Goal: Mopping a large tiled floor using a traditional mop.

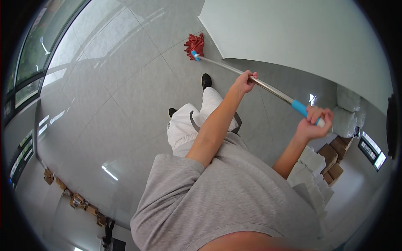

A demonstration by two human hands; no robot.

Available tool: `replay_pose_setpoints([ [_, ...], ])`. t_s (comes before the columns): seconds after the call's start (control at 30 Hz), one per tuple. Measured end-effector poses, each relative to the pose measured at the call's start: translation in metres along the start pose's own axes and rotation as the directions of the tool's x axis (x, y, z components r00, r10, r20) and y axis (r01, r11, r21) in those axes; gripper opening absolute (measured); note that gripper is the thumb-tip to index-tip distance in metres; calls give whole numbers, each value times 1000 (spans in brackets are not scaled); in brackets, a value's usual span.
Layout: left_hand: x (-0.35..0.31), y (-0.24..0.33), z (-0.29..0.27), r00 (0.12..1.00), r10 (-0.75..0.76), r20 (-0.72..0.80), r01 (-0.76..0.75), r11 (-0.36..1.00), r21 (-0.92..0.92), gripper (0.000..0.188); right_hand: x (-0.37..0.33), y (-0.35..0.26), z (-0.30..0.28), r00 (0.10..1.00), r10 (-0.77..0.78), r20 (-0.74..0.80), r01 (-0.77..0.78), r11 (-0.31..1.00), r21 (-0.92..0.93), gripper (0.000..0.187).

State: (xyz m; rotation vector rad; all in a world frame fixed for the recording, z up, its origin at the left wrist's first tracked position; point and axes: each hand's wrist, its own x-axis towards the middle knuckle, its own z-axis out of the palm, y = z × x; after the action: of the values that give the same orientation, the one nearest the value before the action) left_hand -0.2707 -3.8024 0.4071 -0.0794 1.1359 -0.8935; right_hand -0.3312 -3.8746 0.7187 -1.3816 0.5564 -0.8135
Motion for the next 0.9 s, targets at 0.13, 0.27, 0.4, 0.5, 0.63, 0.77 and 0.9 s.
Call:
replay_pose_setpoints([
  [0.13,-43,23,-63,998,62,18,-61,996,-66,15,-47,6,3,992,105,70,-112,990,91,11],
  [0.27,-49,98,-181,972,226,67,-191,921,-341,15,-133,47,50,941,171,292,-224,961,161,15],
  [0.4,-92,133,-304,876,481,35,-426,805,-412,16,-261,98,50,884,210,419,-236,972,12,17],
  [0.5,-128,150,-364,766,642,-34,-549,626,-554,17,-346,98,66,808,242,537,-220,970,-106,17],
  [0.63,-135,228,-397,601,770,-214,-535,189,-823,14,-357,197,110,476,365,800,-258,928,-270,23],
  [0.77,-83,245,-382,520,807,-279,-552,68,-831,21,-335,291,137,297,655,695,-346,752,-561,31],
  [0.9,-116,311,-273,684,717,-136,-405,218,-888,26,-355,393,208,287,788,545,-467,612,-638,46],
])
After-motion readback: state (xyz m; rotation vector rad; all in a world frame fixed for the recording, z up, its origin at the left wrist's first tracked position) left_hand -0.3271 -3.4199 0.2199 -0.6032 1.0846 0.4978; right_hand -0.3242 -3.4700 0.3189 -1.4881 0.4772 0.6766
